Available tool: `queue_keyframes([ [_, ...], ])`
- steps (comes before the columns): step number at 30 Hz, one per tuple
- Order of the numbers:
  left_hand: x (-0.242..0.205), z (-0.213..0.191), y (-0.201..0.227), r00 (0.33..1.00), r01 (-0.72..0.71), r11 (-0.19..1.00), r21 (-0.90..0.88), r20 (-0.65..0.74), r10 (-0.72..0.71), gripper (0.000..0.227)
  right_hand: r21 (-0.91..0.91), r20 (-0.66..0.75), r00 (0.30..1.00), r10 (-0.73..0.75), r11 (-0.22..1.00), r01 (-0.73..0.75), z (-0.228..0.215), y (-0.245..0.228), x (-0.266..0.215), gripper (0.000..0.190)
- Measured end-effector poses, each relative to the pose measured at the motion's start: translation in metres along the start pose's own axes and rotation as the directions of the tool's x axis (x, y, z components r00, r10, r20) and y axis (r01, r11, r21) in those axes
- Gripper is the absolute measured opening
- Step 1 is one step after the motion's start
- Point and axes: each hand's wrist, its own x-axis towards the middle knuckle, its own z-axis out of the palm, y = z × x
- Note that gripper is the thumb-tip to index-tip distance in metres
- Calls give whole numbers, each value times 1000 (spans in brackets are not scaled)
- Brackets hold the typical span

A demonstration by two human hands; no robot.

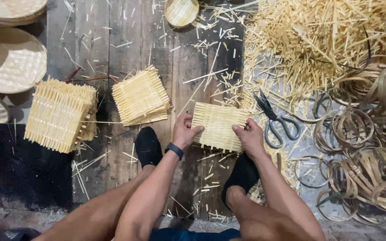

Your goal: The person sits on the floor and weaves small, round bamboo bowls. They place a circular bamboo ring onto a square woven mat, press it down, and use shears to trim the excess mat material around the ring's edge. The finished bowls are stacked nearby.

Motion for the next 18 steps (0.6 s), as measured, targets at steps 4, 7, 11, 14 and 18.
queue_keyframes([
  [4, 11, 1, -18, 998, 37, 990, -135, 55, -30, 42, -69, -5, 995, -97, 993, 96, 0, 2, 6, 28],
  [7, 7, -1, -20, 998, 54, 990, -127, 47, -49, 36, -104, -47, 993, -110, 989, 104, 6, -3, 7, 30],
  [11, 2, -6, -23, 998, 66, 997, -41, 4, -66, 38, -249, -99, 988, -120, 964, 92, 11, -8, 4, 37],
  [14, 4, -3, -34, 1000, 23, 993, -115, 1, -23, 39, -320, -159, 973, -167, 941, 109, 7, 2, 6, 48],
  [18, 11, -9, -44, 999, 30, 992, -120, 19, -28, 48, -375, -295, 924, -241, 919, 120, -42, 19, 22, 40],
])
